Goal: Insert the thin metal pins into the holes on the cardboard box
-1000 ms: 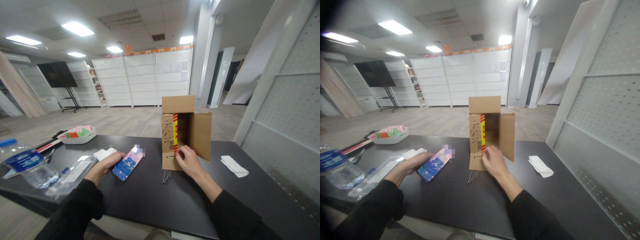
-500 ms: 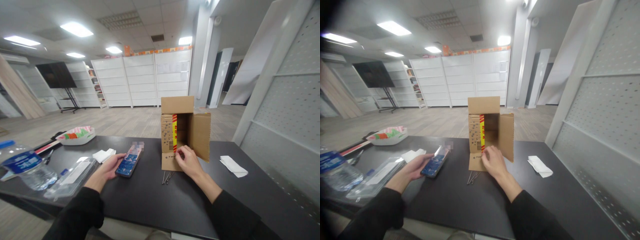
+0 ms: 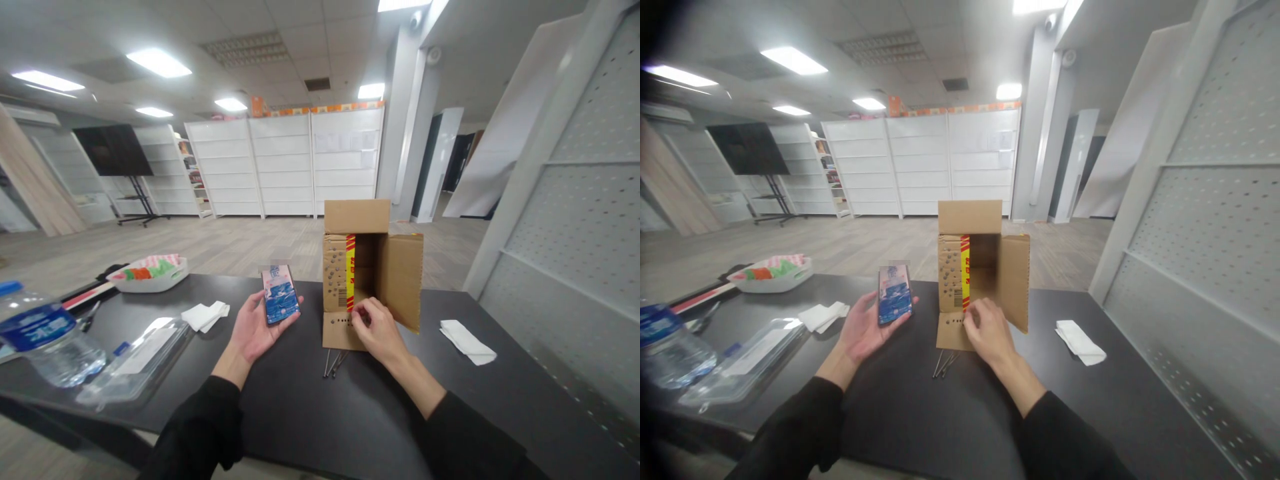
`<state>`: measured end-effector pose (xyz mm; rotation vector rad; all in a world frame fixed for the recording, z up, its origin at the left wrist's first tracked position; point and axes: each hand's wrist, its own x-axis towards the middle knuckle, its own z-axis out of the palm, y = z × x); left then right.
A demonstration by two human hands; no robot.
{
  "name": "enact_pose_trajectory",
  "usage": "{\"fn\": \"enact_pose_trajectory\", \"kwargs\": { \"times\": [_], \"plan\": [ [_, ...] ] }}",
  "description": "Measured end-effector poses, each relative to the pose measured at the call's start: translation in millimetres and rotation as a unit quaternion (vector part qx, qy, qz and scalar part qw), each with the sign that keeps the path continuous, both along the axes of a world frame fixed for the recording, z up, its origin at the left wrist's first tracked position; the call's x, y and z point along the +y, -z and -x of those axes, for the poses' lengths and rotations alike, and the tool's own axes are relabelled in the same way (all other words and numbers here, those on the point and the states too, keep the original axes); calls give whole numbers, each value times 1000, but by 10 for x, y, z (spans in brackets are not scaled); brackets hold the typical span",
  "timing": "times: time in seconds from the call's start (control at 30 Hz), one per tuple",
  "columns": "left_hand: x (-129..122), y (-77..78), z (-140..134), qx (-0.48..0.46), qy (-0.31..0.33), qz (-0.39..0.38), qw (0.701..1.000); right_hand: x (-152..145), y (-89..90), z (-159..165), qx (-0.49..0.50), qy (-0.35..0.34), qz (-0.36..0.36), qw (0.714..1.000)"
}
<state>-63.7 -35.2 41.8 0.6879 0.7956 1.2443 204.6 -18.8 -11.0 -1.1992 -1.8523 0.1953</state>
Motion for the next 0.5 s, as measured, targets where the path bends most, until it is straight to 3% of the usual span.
{"fn": "enact_pose_trajectory", "kwargs": {
  "times": [0.07, 0.23, 0.5],
  "plan": [
    [-21, 59, -82, 0, -9, -29, 1000, 1, 2, 0, 4, -5, -4, 1000],
    [-55, 193, -205, 42, 37, -93, 994, 1, 10, 5, 11, -3, -1, 1000],
    [-99, 261, -246, 55, 41, -110, 992, 1, 10, 9, 11, -11, -8, 1000]
  ]
}}
